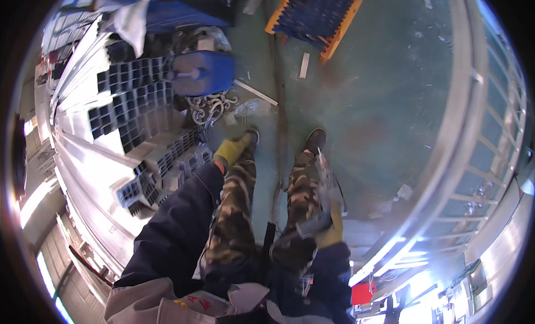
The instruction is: The person assembles a decorative metal gate by attaching ornate metal pieces to a metal frame using a power drill. They position the pieces, drill them into place, and move around the frame to secure multiple sections.
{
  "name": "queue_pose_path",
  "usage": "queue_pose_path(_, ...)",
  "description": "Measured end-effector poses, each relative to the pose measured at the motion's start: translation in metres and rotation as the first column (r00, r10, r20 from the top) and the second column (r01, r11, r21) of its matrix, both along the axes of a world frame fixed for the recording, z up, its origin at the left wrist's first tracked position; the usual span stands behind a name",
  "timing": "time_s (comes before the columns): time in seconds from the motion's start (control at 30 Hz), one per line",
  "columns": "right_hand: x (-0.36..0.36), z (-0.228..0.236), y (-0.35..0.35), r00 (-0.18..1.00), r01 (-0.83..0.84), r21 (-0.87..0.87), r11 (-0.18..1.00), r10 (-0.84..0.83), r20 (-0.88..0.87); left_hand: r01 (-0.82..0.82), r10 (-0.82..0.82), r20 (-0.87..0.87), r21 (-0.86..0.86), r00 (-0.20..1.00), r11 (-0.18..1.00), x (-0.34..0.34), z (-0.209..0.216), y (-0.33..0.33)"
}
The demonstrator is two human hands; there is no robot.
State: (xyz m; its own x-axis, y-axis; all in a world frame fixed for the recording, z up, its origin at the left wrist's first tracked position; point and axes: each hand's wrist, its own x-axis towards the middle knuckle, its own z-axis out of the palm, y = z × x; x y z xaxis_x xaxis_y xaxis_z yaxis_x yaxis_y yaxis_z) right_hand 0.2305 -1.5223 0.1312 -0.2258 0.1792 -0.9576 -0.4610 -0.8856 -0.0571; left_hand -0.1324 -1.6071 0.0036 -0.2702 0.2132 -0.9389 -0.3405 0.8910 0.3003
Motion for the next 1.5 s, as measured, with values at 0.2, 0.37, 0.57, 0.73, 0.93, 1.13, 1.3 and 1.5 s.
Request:
queue_pose_path(0.2,-0.01,-0.055,-0.013,0.999,0.045,-0.034,0.998,-0.044,0.03,0.221,-0.244,-0.377,-0.105,0.893,0.97,-0.134,-0.272,0.031)
queue_pose_path(0.37,-0.018,-0.076,-0.022,0.977,0.158,-0.089,0.984,-0.142,0.159,-0.165,0.096,-0.29,-0.223,0.952,0.961,-0.096,-0.354,0.119)
queue_pose_path(0.57,-0.052,-0.069,-0.032,0.978,0.194,-0.133,0.972,-0.202,-0.053,-0.145,0.145,-0.008,-0.032,0.989,0.989,-0.1,-0.334,0.085)
queue_pose_path(0.73,-0.053,-0.01,-0.032,0.971,0.221,0.019,0.975,-0.219,-0.094,-0.105,0.11,0.048,-0.089,0.993,0.99,-0.084,-0.215,0.043)
queue_pose_path(0.93,-0.047,0.038,-0.017,0.958,0.269,0.236,0.934,-0.235,-0.165,0.058,-0.058,-0.016,0.009,0.998,0.998,-0.098,-0.088,0.045)
queue_pose_path(1.13,-0.023,0.1,-0.024,0.915,0.402,0.368,0.838,-0.355,-0.192,0.374,-0.34,-0.17,0.242,0.925,0.895,-0.122,0.01,0.105)
queue_pose_path(1.3,0.009,0.132,-0.027,0.861,0.509,0.435,0.743,-0.453,-0.232,0.22,-0.194,-0.196,0.123,0.961,0.968,-0.082,0.114,0.188)
queue_pose_path(1.5,0.071,0.17,-0.016,0.783,0.6,0.475,0.643,-0.595,-0.183,0.391,-0.382,-0.086,0.252,0.92,0.885,0.016,0.182,0.279)
